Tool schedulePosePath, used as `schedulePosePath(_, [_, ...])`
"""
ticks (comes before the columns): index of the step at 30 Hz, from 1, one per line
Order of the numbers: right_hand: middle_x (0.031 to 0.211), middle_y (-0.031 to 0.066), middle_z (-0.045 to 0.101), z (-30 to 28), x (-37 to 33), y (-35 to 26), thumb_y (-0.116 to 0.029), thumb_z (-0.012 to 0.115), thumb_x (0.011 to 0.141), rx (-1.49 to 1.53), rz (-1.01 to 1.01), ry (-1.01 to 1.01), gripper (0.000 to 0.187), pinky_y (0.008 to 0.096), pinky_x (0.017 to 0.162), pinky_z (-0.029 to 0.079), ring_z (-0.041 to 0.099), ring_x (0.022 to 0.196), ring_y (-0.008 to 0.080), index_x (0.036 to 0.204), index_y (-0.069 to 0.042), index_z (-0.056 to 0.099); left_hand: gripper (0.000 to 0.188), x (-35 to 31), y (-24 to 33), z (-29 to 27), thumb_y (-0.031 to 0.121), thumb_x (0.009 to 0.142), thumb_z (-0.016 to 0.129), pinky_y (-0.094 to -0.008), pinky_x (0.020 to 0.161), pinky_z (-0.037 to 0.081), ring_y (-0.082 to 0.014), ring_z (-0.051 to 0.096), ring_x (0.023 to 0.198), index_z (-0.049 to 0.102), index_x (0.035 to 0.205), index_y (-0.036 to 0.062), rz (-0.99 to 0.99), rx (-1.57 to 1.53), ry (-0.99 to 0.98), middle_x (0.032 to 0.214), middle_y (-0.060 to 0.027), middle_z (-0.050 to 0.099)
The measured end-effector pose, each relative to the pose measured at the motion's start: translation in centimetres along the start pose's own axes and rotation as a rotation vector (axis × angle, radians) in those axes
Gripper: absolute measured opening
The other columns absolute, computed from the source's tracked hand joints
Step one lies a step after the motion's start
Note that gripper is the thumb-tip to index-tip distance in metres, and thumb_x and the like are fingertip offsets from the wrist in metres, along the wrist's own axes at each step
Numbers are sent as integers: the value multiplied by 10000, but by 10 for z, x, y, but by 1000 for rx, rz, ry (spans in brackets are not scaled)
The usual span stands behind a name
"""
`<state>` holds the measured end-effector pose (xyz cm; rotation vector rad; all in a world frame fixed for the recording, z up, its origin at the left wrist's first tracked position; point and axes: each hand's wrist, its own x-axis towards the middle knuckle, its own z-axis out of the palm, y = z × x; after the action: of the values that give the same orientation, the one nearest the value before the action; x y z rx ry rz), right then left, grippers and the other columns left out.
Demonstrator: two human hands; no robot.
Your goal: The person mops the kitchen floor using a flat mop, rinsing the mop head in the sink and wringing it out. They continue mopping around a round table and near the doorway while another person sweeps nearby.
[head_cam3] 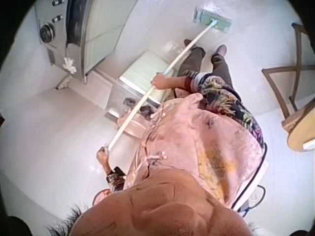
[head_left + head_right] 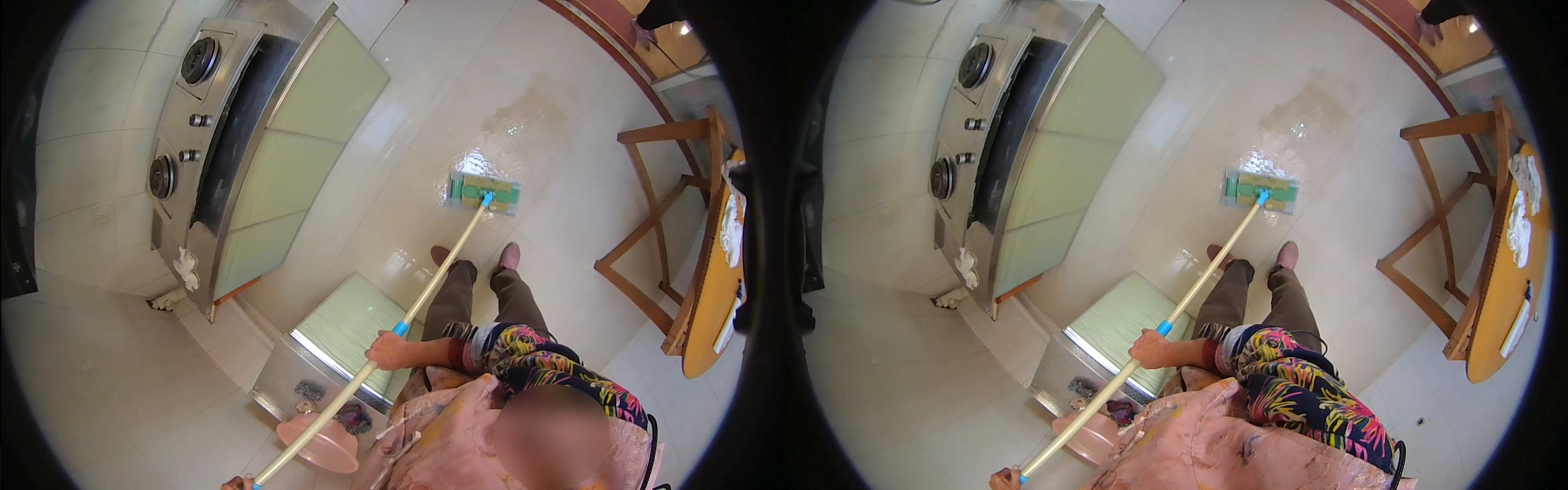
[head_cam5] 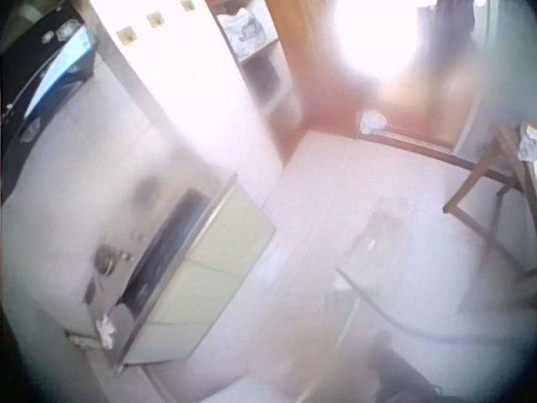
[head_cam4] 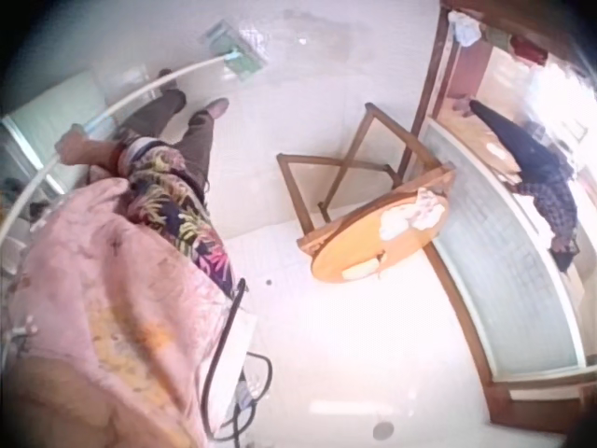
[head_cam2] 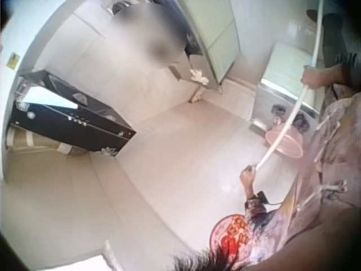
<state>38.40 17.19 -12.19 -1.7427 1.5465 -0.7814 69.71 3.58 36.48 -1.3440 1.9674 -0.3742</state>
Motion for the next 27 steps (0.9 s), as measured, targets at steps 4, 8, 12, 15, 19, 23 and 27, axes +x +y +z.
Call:
schedulePosePath(4, [693,59,680,15,-7,5,-220,645,706,66,45,24,80,381,724,481,673,675,257,675,-147,661,407,12,31,-31,407,894,609,-438,549,424,-335,515,532,685,756,32,-44,-37,-11,594,-184,577])
schedulePosePath(8, [700,74,677,7,-49,80,-209,637,696,-17,234,-18,74,423,750,482,678,701,267,697,-142,670,418,59,103,14,409,904,582,-412,497,453,-310,574,481,698,799,22,134,-66,13,609,-173,613])
schedulePosePath(12, [708,72,674,-32,-117,188,-184,652,674,-256,393,-59,106,418,765,461,674,737,273,762,-134,684,412,89,223,72,427,883,589,-446,587,462,-379,597,592,704,768,49,250,-267,47,641,-203,602])
schedulePosePath(15, [695,64,666,-58,-148,226,-190,668,654,-228,416,4,99,408,731,452,671,726,257,743,-149,682,410,90,264,89,438,889,573,-452,613,474,-395,613,637,710,799,62,378,-320,62,686,-212,615])
schedulePosePath(19, [711,54,669,-41,-115,173,-187,671,660,-364,339,-166,97,392,717,454,671,726,236,754,-162,666,379,72,211,87,416,866,599,-450,599,495,-388,628,636,727,772,72,234,-330,94,677,-203,639])
schedulePosePath(23, [749,84,695,3,-42,74,-205,652,697,-116,180,-234,92,403,731,493,687,748,268,728,-125,686,394,32,92,56,356,876,599,-422,526,474,-328,588,506,679,686,21,72,-230,107,561,-184,588])
schedulePosePath(27, [674,92,666,24,21,4,-233,654,701,71,-50,-136,116,419,697,508,679,692,296,706,-117,649,461,0,8,4,439,919,581,-465,579,425,-354,483,542,676,762,16,-74,-161,-16,605,-209,570])
